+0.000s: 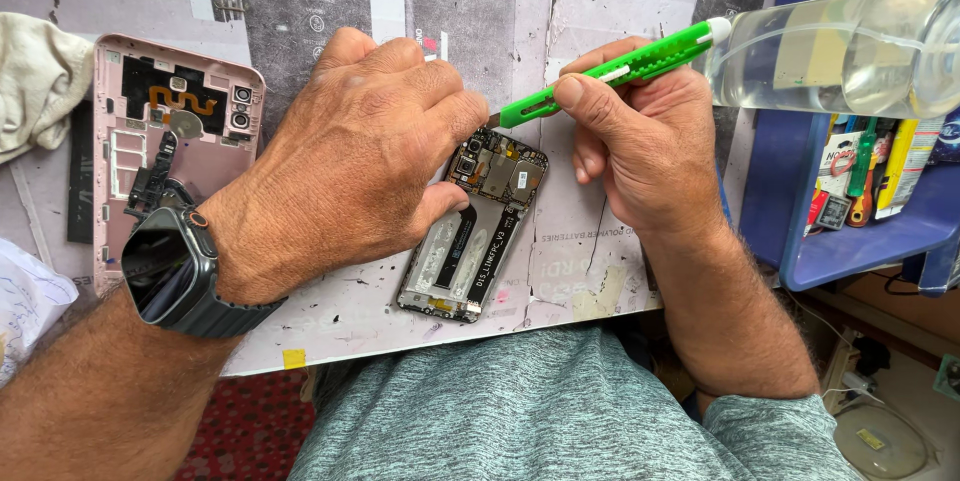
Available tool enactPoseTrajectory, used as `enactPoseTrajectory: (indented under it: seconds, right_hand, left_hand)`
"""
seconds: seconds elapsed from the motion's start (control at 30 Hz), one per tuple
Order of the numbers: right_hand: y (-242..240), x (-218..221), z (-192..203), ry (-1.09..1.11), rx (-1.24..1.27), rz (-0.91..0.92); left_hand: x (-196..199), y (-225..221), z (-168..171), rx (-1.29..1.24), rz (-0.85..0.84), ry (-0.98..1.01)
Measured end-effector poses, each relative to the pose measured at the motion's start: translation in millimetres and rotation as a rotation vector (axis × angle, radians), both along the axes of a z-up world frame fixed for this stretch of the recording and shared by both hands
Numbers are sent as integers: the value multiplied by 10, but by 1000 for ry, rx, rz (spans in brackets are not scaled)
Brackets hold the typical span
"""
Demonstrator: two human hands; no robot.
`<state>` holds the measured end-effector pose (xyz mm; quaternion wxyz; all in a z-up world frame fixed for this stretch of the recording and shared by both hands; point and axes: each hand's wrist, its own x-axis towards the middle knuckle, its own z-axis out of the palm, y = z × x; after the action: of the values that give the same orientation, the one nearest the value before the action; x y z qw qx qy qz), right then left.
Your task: The person uses a green utility knife and a screwdriver to carefully pry and remove small components from a disassembled smartphone motherboard. They lift and separate parts, then inspect the board by turning it over.
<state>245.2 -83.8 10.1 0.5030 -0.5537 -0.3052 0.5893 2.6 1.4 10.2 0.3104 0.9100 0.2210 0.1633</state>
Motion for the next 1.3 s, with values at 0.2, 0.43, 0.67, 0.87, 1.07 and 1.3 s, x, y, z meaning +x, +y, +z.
enactPoseTrajectory:
  seconds: [0.2,0.43,0.67,0.87,1.07,1.3]
  right_hand:
    - [18,2,24,-14,-14,14]
    - [24,-2,28,-18,-25,5]
    - [32,11,41,-3,-36,17]
    - [35,20,40,20,-35,16]
    - [16,58,13,40,-38,8]
    - [-47,54,74,5,203,32]
  left_hand:
    - [4,-3,-2,5,2,11]
    - [15,-1,-15,2,-6,22]
    - [14,-4,-8,-11,-2,15]
    - [13,2,-4,-12,-5,11]
    - [20,2,-7,5,-2,20]
    - [14,24,-13,13,-8,18]
